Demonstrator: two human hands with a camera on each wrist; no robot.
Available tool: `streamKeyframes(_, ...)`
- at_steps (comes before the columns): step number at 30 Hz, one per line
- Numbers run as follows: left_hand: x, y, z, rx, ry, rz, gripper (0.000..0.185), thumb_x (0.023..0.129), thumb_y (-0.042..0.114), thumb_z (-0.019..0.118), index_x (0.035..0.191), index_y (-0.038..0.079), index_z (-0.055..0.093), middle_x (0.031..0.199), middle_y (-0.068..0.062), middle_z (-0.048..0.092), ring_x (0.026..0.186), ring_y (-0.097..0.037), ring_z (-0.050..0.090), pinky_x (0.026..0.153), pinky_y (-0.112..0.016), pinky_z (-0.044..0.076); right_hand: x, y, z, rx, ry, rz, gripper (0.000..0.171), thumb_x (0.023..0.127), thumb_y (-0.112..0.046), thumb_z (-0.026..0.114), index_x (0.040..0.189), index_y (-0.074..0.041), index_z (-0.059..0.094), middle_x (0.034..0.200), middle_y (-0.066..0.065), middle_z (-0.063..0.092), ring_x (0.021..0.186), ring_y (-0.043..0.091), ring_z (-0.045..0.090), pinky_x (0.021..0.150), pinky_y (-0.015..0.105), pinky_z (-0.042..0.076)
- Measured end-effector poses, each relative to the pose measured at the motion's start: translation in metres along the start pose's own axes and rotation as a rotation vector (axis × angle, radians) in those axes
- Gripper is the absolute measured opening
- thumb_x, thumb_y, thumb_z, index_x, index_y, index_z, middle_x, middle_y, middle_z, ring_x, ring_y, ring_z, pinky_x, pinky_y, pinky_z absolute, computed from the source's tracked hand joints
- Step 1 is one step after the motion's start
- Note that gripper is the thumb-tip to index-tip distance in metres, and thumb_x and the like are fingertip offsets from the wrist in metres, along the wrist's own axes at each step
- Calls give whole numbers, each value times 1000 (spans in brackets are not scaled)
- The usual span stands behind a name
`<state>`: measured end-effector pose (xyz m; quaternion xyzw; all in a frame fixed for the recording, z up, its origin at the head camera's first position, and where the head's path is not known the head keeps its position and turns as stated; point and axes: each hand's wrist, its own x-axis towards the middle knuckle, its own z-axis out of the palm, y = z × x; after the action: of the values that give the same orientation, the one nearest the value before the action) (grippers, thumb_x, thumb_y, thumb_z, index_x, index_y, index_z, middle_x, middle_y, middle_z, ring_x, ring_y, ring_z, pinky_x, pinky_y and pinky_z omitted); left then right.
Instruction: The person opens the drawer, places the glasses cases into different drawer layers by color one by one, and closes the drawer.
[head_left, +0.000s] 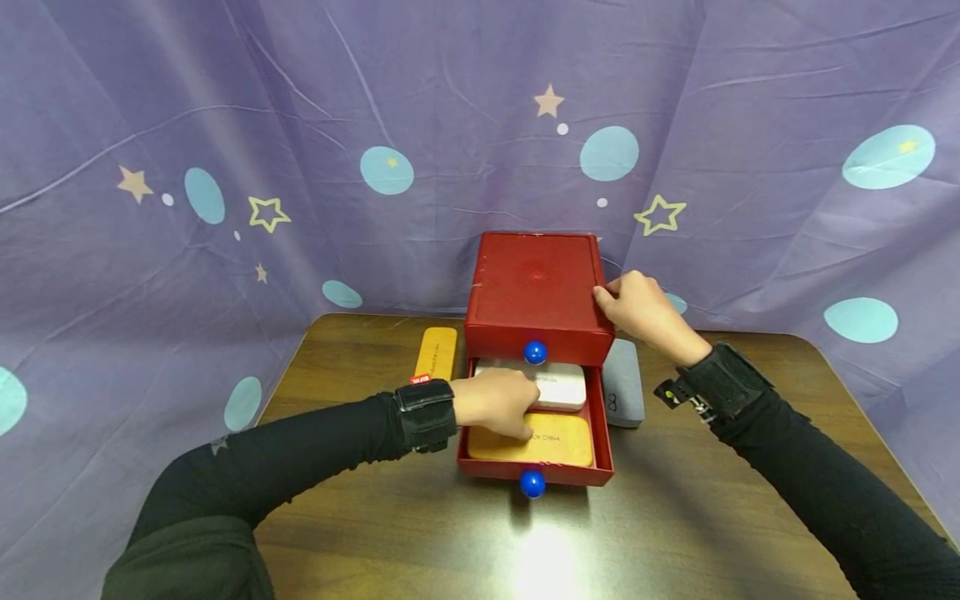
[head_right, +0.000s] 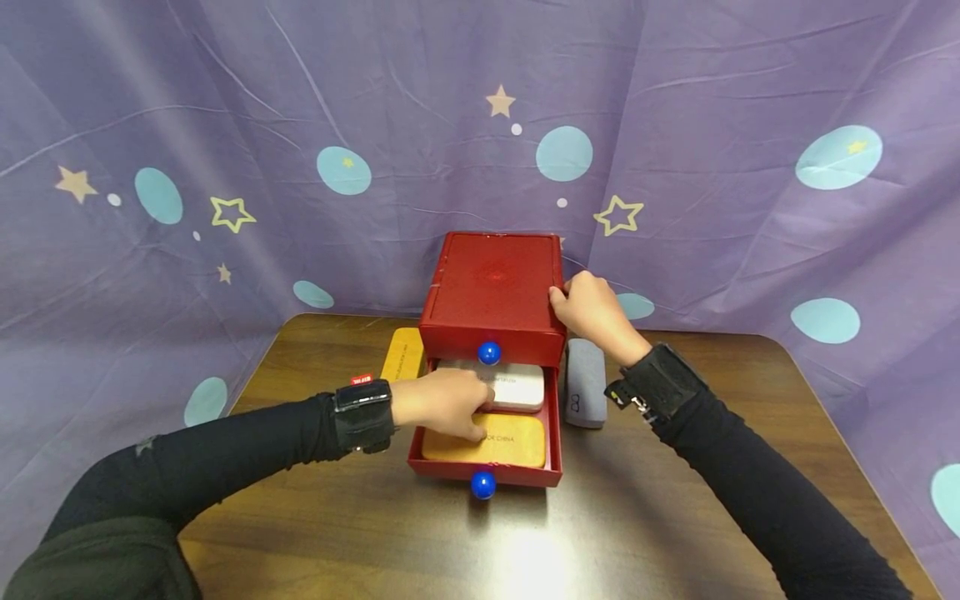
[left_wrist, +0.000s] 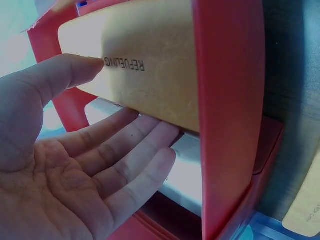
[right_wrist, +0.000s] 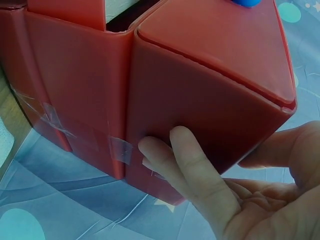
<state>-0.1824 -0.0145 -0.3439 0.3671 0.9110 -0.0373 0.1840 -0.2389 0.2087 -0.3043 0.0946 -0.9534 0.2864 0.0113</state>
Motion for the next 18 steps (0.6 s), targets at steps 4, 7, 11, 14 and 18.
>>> streamKeyframes(4, -2, -1, 2, 8, 17, 10, 27, 89, 39, 76, 90, 14, 64, 76, 6, 53, 71, -10, 49, 60, -26, 39, 0, 1, 0, -2, -1, -7, 53, 105, -22, 50, 54, -11, 53, 50, -2, 48, 49, 13, 48, 49, 26, 36)
streamKeyframes(7, -3, -2, 1, 13, 29, 19, 25, 90, 38, 75, 91, 15, 65, 75, 7, 52, 70, -10, 48, 58, -26, 38, 0, 1, 0, -3, 1, -9, 53, 105, -22, 50, 54, -11, 52, 49, -2, 47, 49, 12, 47, 49, 26, 35)
streamKeyframes(11, -7, -4, 1, 40, 62, 41, 24, 93, 39, 70, 97, 16, 68, 74, 7, 54, 69, -10, 51, 58, -27, 40, 0, 0, 0, -8, -1, -7, 53, 105, -22, 50, 54, -11, 53, 50, -2, 46, 49, 12, 46, 49, 26, 35)
streamKeyframes(14, -12, -4, 1, 77, 119, 64, 23, 95, 39, 69, 100, 16, 69, 76, 6, 60, 70, -11, 57, 59, -30, 47, 0, 0, 0, -13, -1, -9, 53, 105, -21, 50, 54, -11, 52, 50, -3, 45, 49, 12, 46, 49, 26, 35)
streamKeyframes(18, -19, -3, 2, 137, 228, 107, 20, 95, 35, 67, 102, 17, 69, 82, 4, 68, 71, -13, 63, 59, -33, 52, 0, -1, -1, -10, 2, -9, 53, 105, -21, 50, 53, -11, 53, 50, -2, 46, 49, 12, 47, 49, 26, 35)
